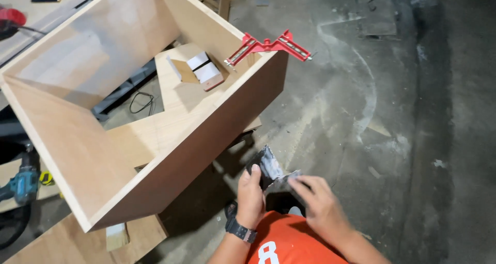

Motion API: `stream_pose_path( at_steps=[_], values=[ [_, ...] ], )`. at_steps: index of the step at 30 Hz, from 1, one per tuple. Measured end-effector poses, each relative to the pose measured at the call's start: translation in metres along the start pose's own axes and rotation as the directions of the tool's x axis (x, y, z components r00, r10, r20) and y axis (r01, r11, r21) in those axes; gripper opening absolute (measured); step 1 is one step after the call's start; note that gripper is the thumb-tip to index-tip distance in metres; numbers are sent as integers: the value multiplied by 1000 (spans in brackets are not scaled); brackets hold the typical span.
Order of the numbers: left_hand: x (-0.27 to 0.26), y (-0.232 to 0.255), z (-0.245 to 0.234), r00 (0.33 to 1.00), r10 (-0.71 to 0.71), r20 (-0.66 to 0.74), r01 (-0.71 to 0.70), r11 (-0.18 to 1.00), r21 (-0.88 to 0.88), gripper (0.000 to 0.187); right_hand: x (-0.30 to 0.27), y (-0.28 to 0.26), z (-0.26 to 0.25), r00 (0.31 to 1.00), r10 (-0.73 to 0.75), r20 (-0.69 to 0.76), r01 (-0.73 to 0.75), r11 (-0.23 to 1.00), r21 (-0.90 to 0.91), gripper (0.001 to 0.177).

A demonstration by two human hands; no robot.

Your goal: Sanding cabinet edges and applying wood filler to a wooden board using a putty knife and brush.

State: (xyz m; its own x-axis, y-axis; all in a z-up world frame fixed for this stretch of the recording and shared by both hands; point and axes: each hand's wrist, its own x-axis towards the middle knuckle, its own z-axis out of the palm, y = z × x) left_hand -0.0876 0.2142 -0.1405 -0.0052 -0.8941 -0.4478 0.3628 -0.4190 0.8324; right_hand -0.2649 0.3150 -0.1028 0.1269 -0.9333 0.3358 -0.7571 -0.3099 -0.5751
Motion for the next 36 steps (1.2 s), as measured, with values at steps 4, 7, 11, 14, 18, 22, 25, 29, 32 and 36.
stream_pose_path(
  at_steps=[4, 7, 11, 14, 18, 22, 25, 29, 32, 36],
  values=[
    [-11, -3, 2, 996, -37, 78, 52, 979, -199, 29, -3, 1, 29, 990, -103, 93, 109, 992, -66, 81],
    [-9, -10, -1, 994, 32, 108, 3, 949, -314, 29, -4, 1, 38, 987, -151, 52, 154, 986, -58, 76],
    [-12, 1, -2, 989, -19, 150, 63, 953, -295, 28, -5, 0, 39, 992, -120, 34, 122, 992, -42, 87],
    [-16, 8, 1, 988, -84, 129, 113, 966, -233, 25, -3, 2, 38, 994, -109, -9, 109, 993, -38, 90],
    [-17, 4, -1, 985, -33, 170, 77, 963, -258, 25, -6, 8, 39, 998, -57, 7, 57, 998, -17, 100],
    [-25, 10, 0, 982, -32, 185, 76, 969, -237, 27, -8, 9, 36, 999, -42, 0, 42, 999, -15, 96],
    [-24, 9, 0, 981, -20, 192, 66, 970, -235, 29, -8, 11, 37, 1000, -26, 2, 26, 1000, -18, 96],
    [-27, 9, -4, 982, -46, 185, 81, 979, -187, 27, -7, 9, 36, 1000, -5, 1, 5, 999, -36, 97],
    [-28, 8, -6, 982, -21, 186, 54, 984, -172, 28, -6, 8, 37, 1000, 8, 10, -8, 999, -43, 97],
    [-31, 9, -7, 987, 2, 161, 20, 991, -134, 26, -6, 7, 38, 999, 31, 34, -30, 999, -45, 96]
  ],
)
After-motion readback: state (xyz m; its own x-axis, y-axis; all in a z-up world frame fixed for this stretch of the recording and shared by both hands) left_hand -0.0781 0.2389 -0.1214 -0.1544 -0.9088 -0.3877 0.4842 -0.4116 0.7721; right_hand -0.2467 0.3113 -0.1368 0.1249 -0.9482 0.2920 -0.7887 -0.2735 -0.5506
